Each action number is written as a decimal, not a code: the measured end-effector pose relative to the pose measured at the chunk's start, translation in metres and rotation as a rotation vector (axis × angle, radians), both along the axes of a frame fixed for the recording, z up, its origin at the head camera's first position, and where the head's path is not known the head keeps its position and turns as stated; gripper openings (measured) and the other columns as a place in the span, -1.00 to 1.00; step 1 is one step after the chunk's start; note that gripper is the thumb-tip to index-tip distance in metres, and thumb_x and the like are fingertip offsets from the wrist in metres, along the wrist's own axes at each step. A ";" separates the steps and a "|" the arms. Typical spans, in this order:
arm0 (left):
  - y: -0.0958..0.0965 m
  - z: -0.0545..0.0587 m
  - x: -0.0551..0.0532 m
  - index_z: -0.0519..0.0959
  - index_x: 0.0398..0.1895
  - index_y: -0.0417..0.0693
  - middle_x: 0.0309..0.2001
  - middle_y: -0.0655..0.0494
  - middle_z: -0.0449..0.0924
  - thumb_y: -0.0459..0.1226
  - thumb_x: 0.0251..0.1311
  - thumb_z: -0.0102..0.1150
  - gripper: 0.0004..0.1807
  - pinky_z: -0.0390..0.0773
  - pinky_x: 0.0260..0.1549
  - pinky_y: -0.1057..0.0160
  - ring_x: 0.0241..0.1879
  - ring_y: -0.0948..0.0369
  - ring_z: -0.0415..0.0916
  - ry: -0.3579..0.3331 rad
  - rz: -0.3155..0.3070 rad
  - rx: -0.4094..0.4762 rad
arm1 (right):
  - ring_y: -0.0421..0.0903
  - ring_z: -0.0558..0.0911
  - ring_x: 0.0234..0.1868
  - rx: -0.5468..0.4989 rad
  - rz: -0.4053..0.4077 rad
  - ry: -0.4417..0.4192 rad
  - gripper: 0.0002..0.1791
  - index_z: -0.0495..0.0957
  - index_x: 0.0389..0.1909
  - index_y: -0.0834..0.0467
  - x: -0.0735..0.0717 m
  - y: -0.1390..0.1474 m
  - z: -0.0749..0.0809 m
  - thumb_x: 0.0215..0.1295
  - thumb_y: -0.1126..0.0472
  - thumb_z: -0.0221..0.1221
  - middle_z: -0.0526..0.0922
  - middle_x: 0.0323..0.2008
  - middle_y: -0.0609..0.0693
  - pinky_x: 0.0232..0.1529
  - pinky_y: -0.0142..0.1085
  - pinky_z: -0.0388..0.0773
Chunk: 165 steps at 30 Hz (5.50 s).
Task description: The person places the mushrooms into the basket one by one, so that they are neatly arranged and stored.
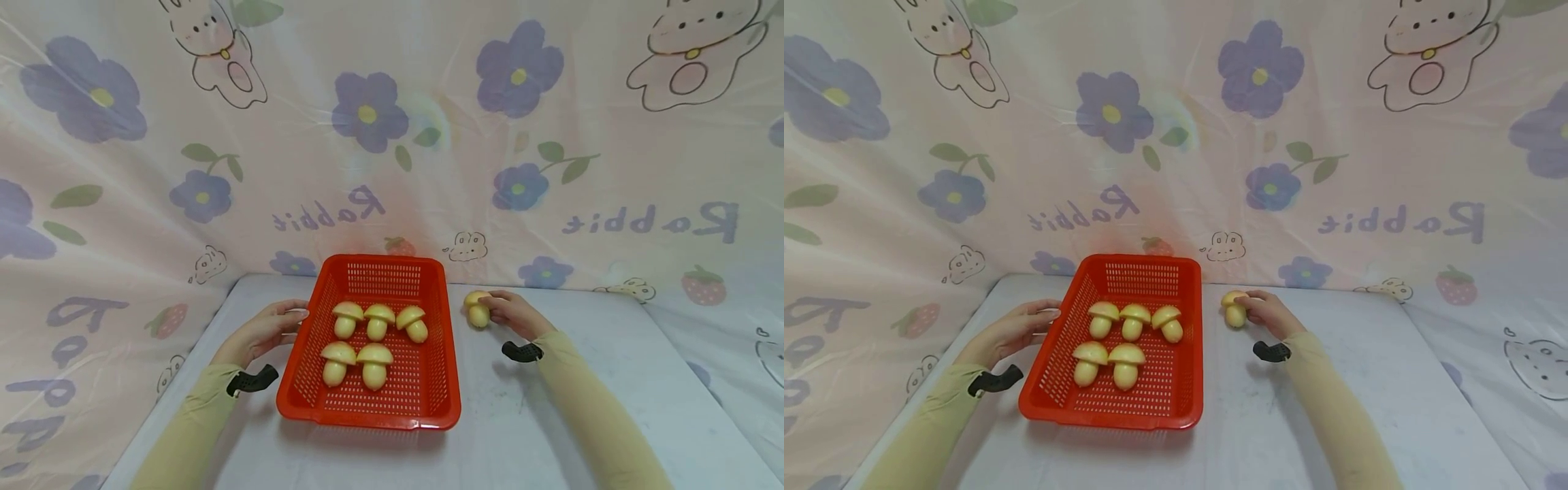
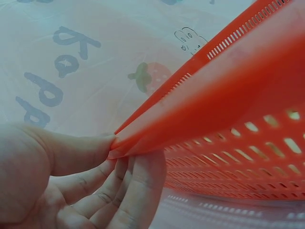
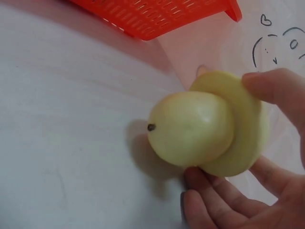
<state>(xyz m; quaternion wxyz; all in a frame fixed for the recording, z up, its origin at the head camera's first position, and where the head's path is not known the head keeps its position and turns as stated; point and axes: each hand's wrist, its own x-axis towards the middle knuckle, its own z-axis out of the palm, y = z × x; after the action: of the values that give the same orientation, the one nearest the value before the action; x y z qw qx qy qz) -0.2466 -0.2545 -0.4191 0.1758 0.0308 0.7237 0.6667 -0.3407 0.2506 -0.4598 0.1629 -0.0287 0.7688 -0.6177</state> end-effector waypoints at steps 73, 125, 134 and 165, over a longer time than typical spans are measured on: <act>0.000 -0.001 0.003 0.19 0.35 -0.29 -0.01 -0.06 0.57 -0.22 0.41 0.01 -0.45 0.60 -0.13 0.13 -0.11 0.12 0.58 -0.004 0.012 0.013 | 0.05 0.55 0.04 -0.145 0.354 0.145 -0.48 0.32 0.22 0.27 0.096 -0.093 0.099 0.36 0.09 0.15 0.49 0.07 0.18 0.12 -0.15 0.45; 0.002 0.000 0.004 0.18 0.35 -0.28 0.03 -0.12 0.54 -0.23 0.42 -0.02 -0.47 0.59 -0.12 0.13 -0.11 0.12 0.58 -0.006 0.011 0.021 | -0.06 0.51 -0.18 0.408 0.540 0.241 -0.54 0.51 0.00 0.12 0.072 -0.144 0.093 0.16 -0.04 0.29 0.55 -0.15 0.02 -0.18 -0.22 0.51; 0.002 -0.001 0.002 0.20 0.34 -0.26 0.01 -0.10 0.55 -0.25 0.42 -0.03 -0.50 0.59 -0.12 0.13 -0.12 0.13 0.59 -0.015 0.022 0.028 | -0.07 0.53 -0.18 0.395 0.629 0.174 -0.55 0.53 0.07 0.15 0.066 -0.147 0.096 0.22 0.01 0.26 0.59 -0.15 -0.01 -0.05 -0.03 0.51; -0.001 -0.004 0.000 0.17 0.35 -0.29 -0.02 -0.04 0.58 -0.21 0.42 -0.01 -0.46 0.58 -0.10 0.12 -0.10 0.13 0.58 -0.001 0.001 0.016 | -0.09 0.48 -0.11 0.681 0.829 0.127 -0.66 0.50 -0.09 0.08 0.056 -0.162 0.098 0.15 0.13 0.33 0.52 -0.13 -0.03 -0.13 -0.29 0.47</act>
<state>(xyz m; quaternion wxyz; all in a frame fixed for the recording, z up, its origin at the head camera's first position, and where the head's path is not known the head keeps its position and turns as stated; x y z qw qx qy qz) -0.2465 -0.2550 -0.4229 0.1755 0.0315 0.7183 0.6725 -0.2850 0.0885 -0.3615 0.3462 -0.3124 0.8583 -0.2143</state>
